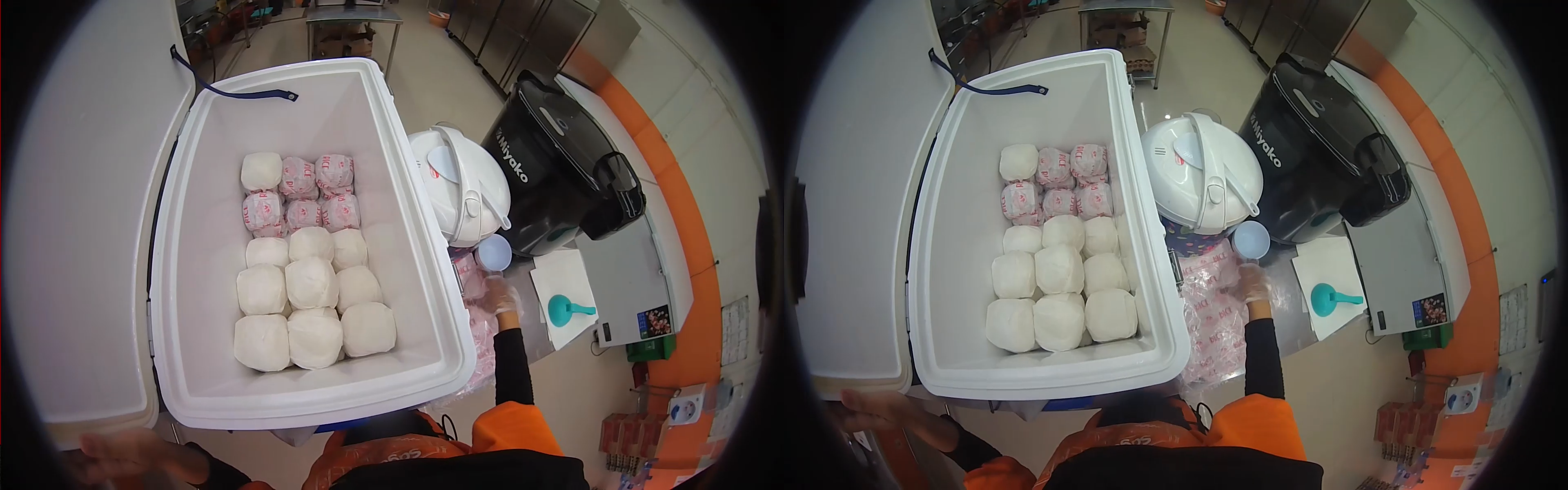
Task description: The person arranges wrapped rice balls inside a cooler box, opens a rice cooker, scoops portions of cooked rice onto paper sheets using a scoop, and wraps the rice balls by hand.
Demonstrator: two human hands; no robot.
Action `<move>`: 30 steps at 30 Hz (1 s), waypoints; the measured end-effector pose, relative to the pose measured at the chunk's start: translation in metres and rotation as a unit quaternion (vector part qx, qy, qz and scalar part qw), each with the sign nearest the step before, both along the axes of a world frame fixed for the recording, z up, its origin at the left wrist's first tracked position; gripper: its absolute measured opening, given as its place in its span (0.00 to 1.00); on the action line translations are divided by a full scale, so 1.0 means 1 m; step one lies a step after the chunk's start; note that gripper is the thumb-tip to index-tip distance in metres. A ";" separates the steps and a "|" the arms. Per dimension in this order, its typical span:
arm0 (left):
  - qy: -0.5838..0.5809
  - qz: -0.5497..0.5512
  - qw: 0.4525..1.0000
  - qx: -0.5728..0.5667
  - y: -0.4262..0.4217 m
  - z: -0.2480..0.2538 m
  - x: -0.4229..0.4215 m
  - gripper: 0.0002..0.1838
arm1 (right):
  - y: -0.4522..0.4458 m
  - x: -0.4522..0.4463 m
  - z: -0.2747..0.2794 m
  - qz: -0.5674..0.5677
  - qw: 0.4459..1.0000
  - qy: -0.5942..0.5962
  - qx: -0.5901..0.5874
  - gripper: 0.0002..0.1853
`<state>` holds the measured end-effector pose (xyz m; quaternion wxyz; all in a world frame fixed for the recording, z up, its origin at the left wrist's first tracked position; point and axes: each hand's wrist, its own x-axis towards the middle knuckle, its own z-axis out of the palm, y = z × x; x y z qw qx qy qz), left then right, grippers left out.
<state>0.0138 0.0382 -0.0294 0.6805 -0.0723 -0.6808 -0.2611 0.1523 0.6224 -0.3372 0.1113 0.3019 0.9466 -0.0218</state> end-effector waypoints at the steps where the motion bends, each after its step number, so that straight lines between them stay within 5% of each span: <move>1: -0.020 0.023 1.000 0.008 0.008 0.002 0.003 0.30 | 0.003 0.002 -0.013 -0.028 0.999 0.021 -0.002 0.36; 3: -0.031 0.045 0.998 0.004 0.009 0.003 0.004 0.30 | -0.001 0.008 -0.020 -0.021 0.993 0.115 0.009 0.42; 7: -0.010 0.031 0.999 0.009 0.015 0.006 0.002 0.29 | -0.019 0.004 0.032 0.029 0.995 0.083 -0.042 0.43; 10: -0.020 0.049 0.999 0.007 0.020 0.010 0.003 0.28 | -0.032 0.014 0.043 0.031 0.973 0.221 -0.061 0.39; 12: -0.005 0.041 0.999 0.008 0.015 0.007 0.002 0.28 | -0.049 0.012 0.089 -0.038 0.943 0.280 -0.173 0.36; 14: -0.005 0.047 0.999 0.005 0.012 0.006 0.002 0.28 | -0.055 0.018 0.117 -0.074 0.871 0.376 -0.306 0.32; 15: -0.010 0.059 0.998 0.003 0.013 0.007 0.003 0.28 | -0.035 0.022 0.113 0.003 0.866 0.448 -0.222 0.33; 18: -0.017 0.076 0.997 0.013 0.016 0.008 0.004 0.28 | -0.108 -0.006 0.248 -0.039 0.666 0.549 -0.503 0.43; 21: -0.020 0.075 0.997 0.019 0.014 0.006 0.004 0.29 | -0.145 -0.046 0.334 0.052 0.675 0.463 -0.572 0.46; 24: -0.026 0.070 0.997 0.025 0.018 0.006 0.004 0.29 | -0.177 -0.114 0.369 0.255 0.776 0.252 -0.519 0.28; 29: -0.020 0.053 0.998 -0.004 0.010 0.005 0.003 0.29 | -0.290 -0.229 0.337 0.297 0.831 -0.060 -0.466 0.29; 30: -0.018 0.045 0.999 -0.003 0.009 0.004 0.003 0.30 | -0.308 -0.242 0.324 0.372 0.853 -0.058 -0.361 0.31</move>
